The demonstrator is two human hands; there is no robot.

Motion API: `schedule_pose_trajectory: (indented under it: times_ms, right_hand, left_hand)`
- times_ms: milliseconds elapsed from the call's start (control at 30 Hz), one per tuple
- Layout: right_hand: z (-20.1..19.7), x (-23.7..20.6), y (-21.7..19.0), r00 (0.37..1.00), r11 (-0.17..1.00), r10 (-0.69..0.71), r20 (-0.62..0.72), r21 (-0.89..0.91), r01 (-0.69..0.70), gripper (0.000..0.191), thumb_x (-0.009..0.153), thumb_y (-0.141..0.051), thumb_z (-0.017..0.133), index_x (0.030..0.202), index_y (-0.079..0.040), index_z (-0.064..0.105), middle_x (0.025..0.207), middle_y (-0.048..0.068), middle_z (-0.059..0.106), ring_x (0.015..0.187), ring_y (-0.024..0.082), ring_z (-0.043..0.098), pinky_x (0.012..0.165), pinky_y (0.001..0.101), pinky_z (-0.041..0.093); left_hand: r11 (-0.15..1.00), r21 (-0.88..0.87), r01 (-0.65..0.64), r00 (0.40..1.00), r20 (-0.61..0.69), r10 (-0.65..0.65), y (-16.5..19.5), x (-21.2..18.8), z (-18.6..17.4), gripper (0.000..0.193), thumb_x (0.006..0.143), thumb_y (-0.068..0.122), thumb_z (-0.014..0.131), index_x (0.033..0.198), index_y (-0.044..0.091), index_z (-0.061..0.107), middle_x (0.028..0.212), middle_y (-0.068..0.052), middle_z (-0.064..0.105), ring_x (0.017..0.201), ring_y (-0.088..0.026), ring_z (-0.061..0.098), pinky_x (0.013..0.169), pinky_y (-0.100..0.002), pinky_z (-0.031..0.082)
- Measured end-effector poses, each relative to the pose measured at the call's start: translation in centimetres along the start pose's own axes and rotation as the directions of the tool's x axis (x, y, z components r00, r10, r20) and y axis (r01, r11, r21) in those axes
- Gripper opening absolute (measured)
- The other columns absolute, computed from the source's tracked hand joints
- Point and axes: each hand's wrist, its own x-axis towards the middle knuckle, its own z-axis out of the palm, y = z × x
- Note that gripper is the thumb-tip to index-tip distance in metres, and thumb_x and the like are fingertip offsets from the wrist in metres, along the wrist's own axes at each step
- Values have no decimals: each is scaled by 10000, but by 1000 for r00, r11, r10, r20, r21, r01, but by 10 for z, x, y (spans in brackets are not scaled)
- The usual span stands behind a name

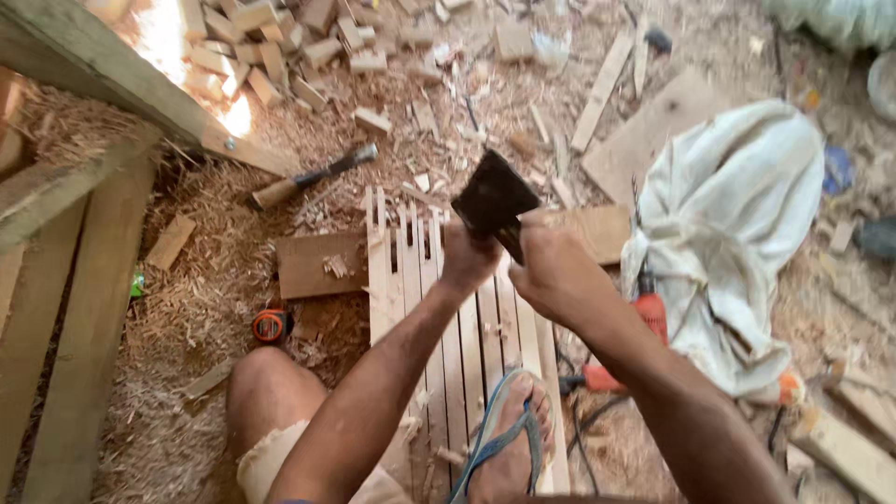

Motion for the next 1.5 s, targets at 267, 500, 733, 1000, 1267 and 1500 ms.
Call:
schedule_pose_trajectory:
  times_ms: [267,500,733,1000,1267,1500]
  right_hand:
    - [-75,-46,-3,923,949,315,-219,53,-311,434,1027,-308,676,789,53,718,667,131,682,506,247,666,547,401,540]
    - [6,4,1,996,992,-73,-56,-105,67,334,820,-155,690,993,100,563,739,260,645,748,467,657,691,564,518]
    - [-49,-28,-2,961,963,269,-60,31,-268,314,849,-253,706,952,41,663,764,225,678,699,364,685,634,459,563]
    - [-20,-8,-14,974,975,223,-26,-18,-224,282,952,-235,723,827,14,685,681,225,693,627,372,688,604,464,549]
    - [44,-20,56,891,820,388,236,352,-451,381,778,-176,646,1096,22,573,675,238,689,573,380,733,564,491,592]
    - [29,-56,67,876,806,442,194,344,-483,251,802,-166,714,864,62,631,602,185,679,498,237,682,499,403,534]
  left_hand:
    - [990,89,114,993,19,-116,-11,0,1,354,991,173,715,694,47,567,593,-59,572,506,-167,558,492,-351,458]
    - [996,-71,59,995,81,-53,-25,-14,-2,92,849,74,633,894,32,700,764,-70,727,666,-171,688,587,-336,540]
    - [992,38,120,983,133,-124,-37,-5,-8,193,889,135,776,830,69,604,806,-48,629,713,-147,623,629,-339,544]
    - [906,15,423,751,554,-360,-34,-2,-30,303,902,178,833,732,83,601,698,-50,555,607,-142,521,531,-317,444]
    - [709,-40,704,707,-53,-705,-104,94,19,242,926,119,732,729,15,638,632,-27,576,484,-111,489,399,-294,383]
    - [786,565,-249,962,241,131,-22,-1,-4,314,994,193,695,749,91,528,582,-59,450,484,-185,424,421,-364,365]
